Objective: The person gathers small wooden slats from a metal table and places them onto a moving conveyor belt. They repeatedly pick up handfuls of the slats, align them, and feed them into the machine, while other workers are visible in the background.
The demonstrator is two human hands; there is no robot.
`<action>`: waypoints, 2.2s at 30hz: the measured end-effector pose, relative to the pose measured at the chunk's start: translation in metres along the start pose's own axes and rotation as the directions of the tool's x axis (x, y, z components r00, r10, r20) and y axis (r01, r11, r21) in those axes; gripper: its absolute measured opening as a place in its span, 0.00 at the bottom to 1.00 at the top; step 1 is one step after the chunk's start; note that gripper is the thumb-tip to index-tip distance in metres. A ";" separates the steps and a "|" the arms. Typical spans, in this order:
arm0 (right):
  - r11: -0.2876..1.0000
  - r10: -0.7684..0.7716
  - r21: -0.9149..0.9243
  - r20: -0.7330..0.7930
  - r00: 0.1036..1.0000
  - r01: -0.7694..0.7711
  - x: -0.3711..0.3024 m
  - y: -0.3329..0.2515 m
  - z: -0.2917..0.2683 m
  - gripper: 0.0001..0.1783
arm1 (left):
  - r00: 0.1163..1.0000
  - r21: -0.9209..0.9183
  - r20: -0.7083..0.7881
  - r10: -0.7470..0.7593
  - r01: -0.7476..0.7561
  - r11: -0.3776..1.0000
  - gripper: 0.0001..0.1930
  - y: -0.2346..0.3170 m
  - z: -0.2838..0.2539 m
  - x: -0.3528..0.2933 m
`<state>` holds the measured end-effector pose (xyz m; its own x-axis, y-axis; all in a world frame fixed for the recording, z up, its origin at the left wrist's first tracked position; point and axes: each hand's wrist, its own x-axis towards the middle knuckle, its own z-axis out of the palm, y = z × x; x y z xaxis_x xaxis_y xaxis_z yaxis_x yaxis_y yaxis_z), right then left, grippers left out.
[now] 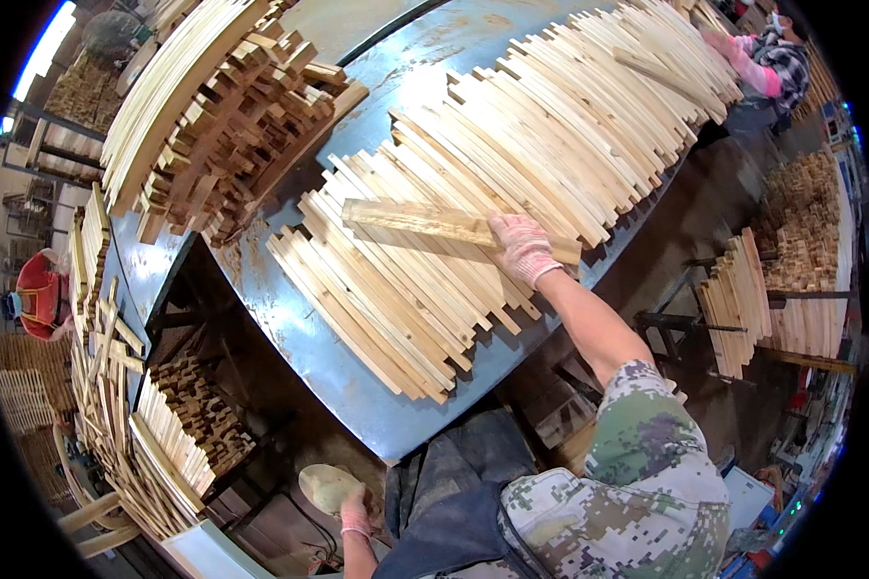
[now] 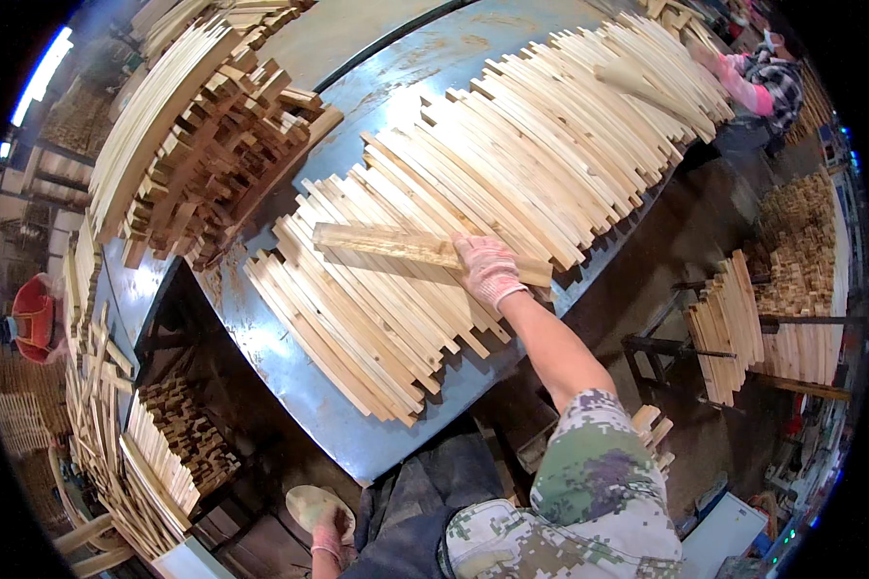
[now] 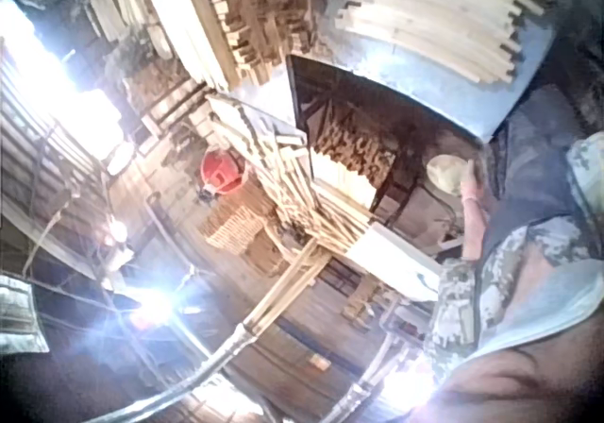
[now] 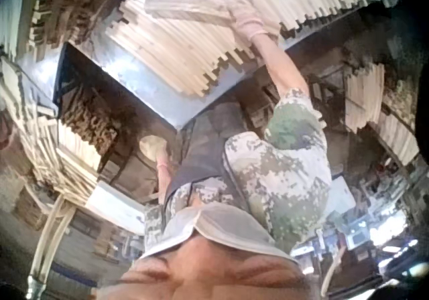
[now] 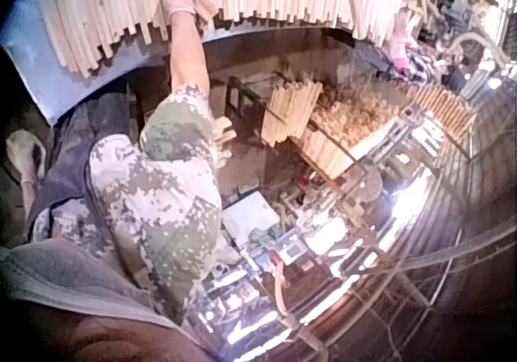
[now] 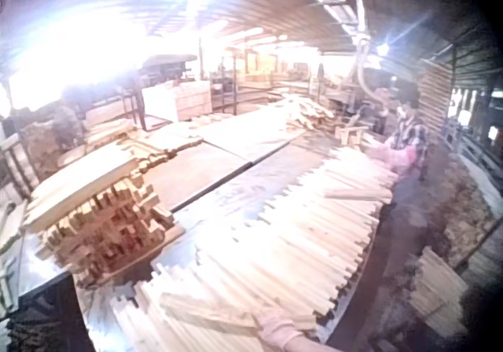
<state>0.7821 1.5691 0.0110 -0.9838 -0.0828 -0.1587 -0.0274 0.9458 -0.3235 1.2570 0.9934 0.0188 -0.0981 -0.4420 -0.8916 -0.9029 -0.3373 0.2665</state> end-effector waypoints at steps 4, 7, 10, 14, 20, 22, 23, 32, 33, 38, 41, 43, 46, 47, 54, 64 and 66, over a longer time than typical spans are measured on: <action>0.988 0.153 -0.011 0.276 0.949 -0.156 0.003 -0.022 -0.009 0.43 | 0.902 0.109 0.189 0.387 -0.411 0.905 0.20 0.115 0.060 -0.037; 0.742 0.064 0.561 0.487 0.871 -0.368 -0.044 -0.053 -0.013 0.42 | 0.822 0.018 0.421 0.384 -0.431 0.902 0.26 0.182 0.133 -0.107; 0.081 -0.119 0.815 0.579 0.807 -0.573 -0.102 -0.087 0.012 0.41 | 0.653 0.098 0.678 0.337 -0.535 0.839 0.25 0.191 0.193 -0.125; -0.181 -0.027 0.816 0.554 0.832 -0.549 -0.173 -0.149 0.031 0.35 | 0.571 0.106 0.820 0.039 -0.219 0.970 0.21 0.163 0.252 -0.160; -0.314 0.111 0.868 0.436 0.893 -0.385 -0.274 -0.220 0.072 0.30 | 0.557 0.211 0.829 0.049 -0.394 0.895 0.28 0.111 0.203 -0.151; -0.342 0.130 0.882 0.387 0.913 -0.325 -0.308 -0.241 0.087 0.31 | 0.540 0.309 0.838 0.085 -0.597 0.740 0.28 0.092 0.178 -0.141; -0.377 0.152 0.871 0.393 0.907 -0.315 -0.325 -0.251 0.097 0.31 | 0.568 0.350 0.818 0.091 -0.617 0.705 0.27 0.083 0.164 -0.142; -0.347 0.333 0.927 0.266 0.905 -0.145 -0.421 -0.317 0.146 0.31 | 0.401 0.258 0.912 0.084 -0.721 0.644 0.21 0.013 0.072 -0.128; -0.317 0.327 0.939 0.238 0.914 -0.131 -0.429 -0.328 0.134 0.33 | 0.436 0.271 0.893 0.114 -0.722 0.637 0.20 0.009 0.062 -0.132; 0.123 0.583 0.970 0.098 0.806 -0.207 -0.496 -0.276 0.077 0.37 | 0.237 0.145 0.925 0.297 -0.942 0.301 0.24 -0.067 0.121 -0.121; 0.099 0.780 0.984 0.015 0.626 -0.148 -0.528 -0.264 0.052 0.34 | 0.113 0.060 0.980 0.162 -0.950 0.305 0.21 -0.085 0.136 -0.144; 0.075 0.836 0.996 -0.037 0.548 -0.048 -0.565 -0.234 0.047 0.31 | -0.022 0.002 0.998 -0.063 -0.931 0.364 0.23 -0.093 0.147 -0.159; 0.068 0.899 0.990 -0.113 0.424 0.120 -0.634 -0.190 0.027 0.26 | 0.068 0.209 0.963 -0.262 -0.800 0.562 0.28 -0.105 0.168 -0.153; 0.079 0.931 0.997 -0.078 0.355 0.010 -0.660 -0.162 0.038 0.24 | 0.114 0.239 0.958 -0.262 -0.820 0.521 0.28 -0.106 0.174 -0.148; -0.121 0.992 0.936 0.125 -0.012 -0.331 -0.806 -0.043 0.101 0.30 | 0.471 0.435 0.880 -0.056 -0.756 0.489 0.25 -0.086 0.161 -0.085; -0.044 0.922 0.530 0.347 0.169 -0.847 -0.791 0.039 0.185 0.39 | 0.818 0.525 0.540 0.198 -0.511 0.680 0.17 -0.073 0.068 -0.054; -0.144 0.834 0.482 0.529 0.155 -0.864 -0.772 0.038 0.154 0.45 | 0.703 0.428 0.712 -0.010 -0.422 0.799 0.14 -0.060 0.039 -0.004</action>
<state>1.5680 1.6209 -0.0222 -0.0823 0.6103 -0.7879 0.9396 -0.2159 -0.2655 1.2957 1.0478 -0.0079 -0.3576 0.2842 -0.8896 -0.8591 0.2733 0.4327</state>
